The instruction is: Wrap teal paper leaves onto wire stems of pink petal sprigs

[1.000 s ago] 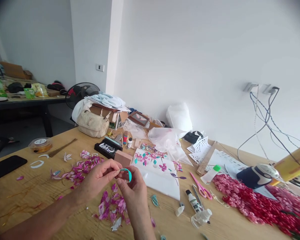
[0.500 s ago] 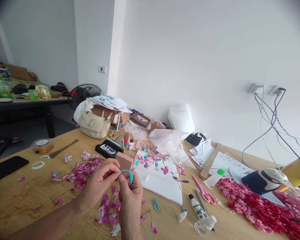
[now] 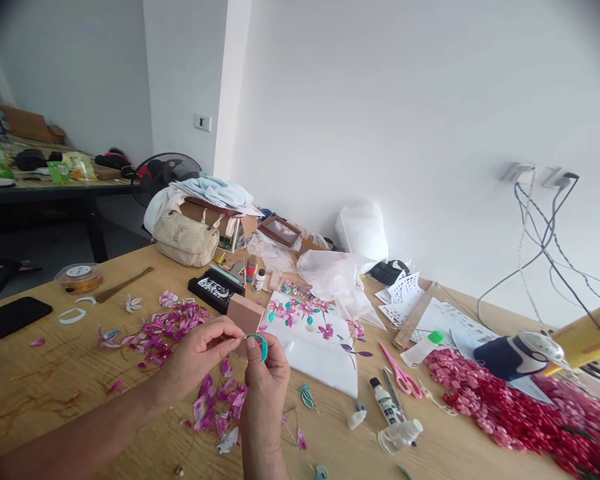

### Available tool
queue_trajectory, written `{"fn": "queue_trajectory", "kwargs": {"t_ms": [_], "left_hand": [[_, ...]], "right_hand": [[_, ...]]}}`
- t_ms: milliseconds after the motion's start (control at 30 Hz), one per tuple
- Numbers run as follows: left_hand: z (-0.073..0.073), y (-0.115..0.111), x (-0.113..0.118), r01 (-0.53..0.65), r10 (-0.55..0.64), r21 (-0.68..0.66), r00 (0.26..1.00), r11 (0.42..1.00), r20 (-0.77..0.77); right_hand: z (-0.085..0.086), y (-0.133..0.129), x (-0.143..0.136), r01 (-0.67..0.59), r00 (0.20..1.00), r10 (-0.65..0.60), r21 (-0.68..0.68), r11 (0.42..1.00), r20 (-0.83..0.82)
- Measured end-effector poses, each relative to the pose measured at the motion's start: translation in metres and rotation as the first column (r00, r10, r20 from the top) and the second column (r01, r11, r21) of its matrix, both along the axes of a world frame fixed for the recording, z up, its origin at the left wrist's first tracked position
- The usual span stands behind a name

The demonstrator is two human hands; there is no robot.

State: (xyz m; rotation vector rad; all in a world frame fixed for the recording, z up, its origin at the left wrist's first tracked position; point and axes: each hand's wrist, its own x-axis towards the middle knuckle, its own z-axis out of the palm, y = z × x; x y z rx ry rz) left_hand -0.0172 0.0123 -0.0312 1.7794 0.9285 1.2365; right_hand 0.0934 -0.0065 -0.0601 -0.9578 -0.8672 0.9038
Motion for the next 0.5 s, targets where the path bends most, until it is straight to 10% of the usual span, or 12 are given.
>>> {"fn": "queue_trajectory", "kwargs": {"t_ms": [500], "left_hand": [[0.0023, 0.0000, 0.0020, 0.015, 0.003, -0.180, 0.995, 0.983, 0.100]], "right_hand": [[-0.0025, -0.0011, -0.0042, -0.072, 0.978, 0.057, -0.068, 0.995, -0.199]]}}
